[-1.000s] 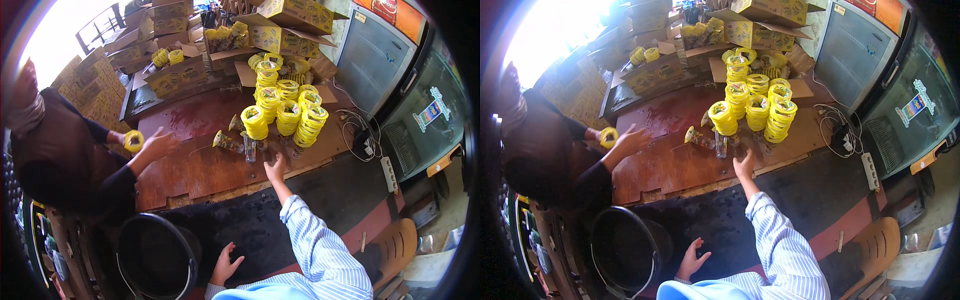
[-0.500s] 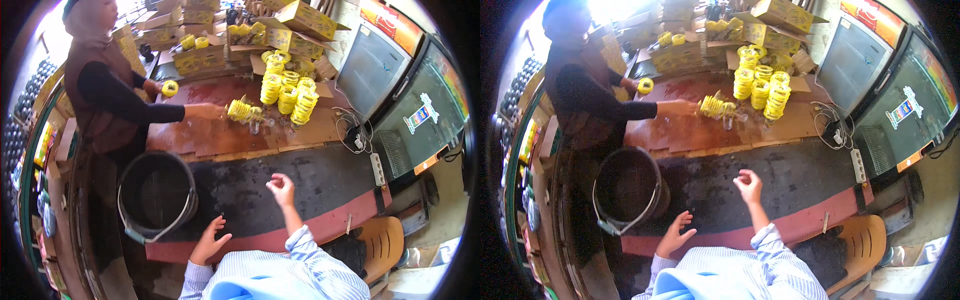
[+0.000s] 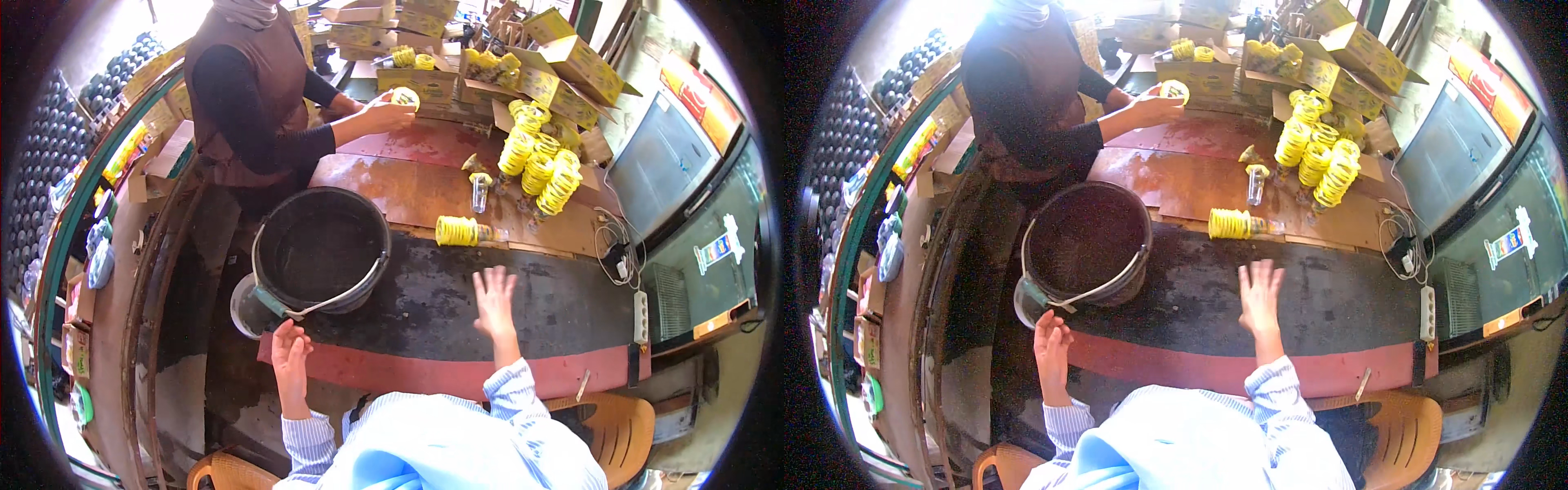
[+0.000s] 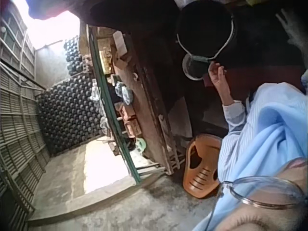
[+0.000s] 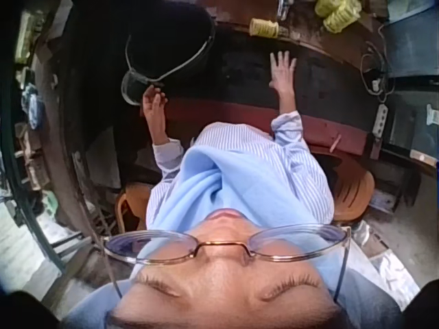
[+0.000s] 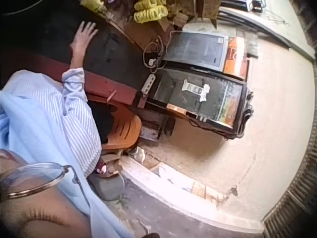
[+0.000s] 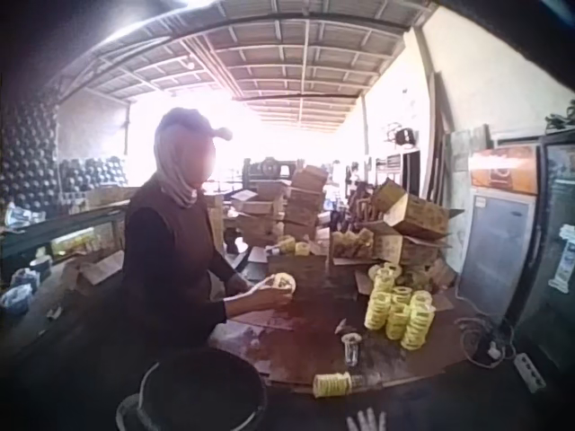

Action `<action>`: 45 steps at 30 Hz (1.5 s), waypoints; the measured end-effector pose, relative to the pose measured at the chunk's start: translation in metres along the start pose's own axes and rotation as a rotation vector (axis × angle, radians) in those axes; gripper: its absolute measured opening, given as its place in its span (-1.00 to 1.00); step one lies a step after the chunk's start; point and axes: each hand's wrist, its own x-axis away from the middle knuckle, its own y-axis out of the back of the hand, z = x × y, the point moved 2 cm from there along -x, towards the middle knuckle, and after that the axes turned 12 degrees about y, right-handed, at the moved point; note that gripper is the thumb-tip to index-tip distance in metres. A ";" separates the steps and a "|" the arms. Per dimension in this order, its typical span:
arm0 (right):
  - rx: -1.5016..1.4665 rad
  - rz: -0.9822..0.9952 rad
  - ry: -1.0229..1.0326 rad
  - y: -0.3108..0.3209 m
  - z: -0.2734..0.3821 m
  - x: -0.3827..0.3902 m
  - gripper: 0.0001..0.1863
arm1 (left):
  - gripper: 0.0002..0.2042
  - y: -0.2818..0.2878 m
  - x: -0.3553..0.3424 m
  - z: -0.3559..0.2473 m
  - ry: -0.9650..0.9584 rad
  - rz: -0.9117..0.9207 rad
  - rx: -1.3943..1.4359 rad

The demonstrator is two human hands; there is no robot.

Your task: The person cleans plastic bottles and yellow lids in a bucket of water, then stacks the lids together by hand.

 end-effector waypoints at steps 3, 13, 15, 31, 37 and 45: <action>-0.640 -0.040 -0.036 -0.010 0.018 0.022 -0.41 | -0.66 0.022 0.011 0.004 -0.045 -0.097 -0.165; -0.398 -0.125 0.023 0.010 0.032 0.058 -0.55 | -0.65 -0.001 -0.001 0.018 -0.120 -0.192 -0.433; -0.449 -0.110 -0.028 -0.002 0.018 0.070 -0.48 | -0.62 -0.022 -0.007 0.021 -0.142 -0.106 -0.418; -0.910 0.030 -0.078 -0.001 0.089 -0.003 -0.56 | -0.64 0.011 0.044 0.019 -0.032 -0.258 -0.445; -1.198 -0.167 -0.344 -0.027 0.146 -0.027 -0.48 | -0.67 0.066 0.028 -0.023 0.000 -0.181 -0.493; -1.046 -0.383 -0.600 -0.052 0.130 -0.075 -0.47 | -0.58 0.092 -0.030 -0.069 0.064 0.029 -0.491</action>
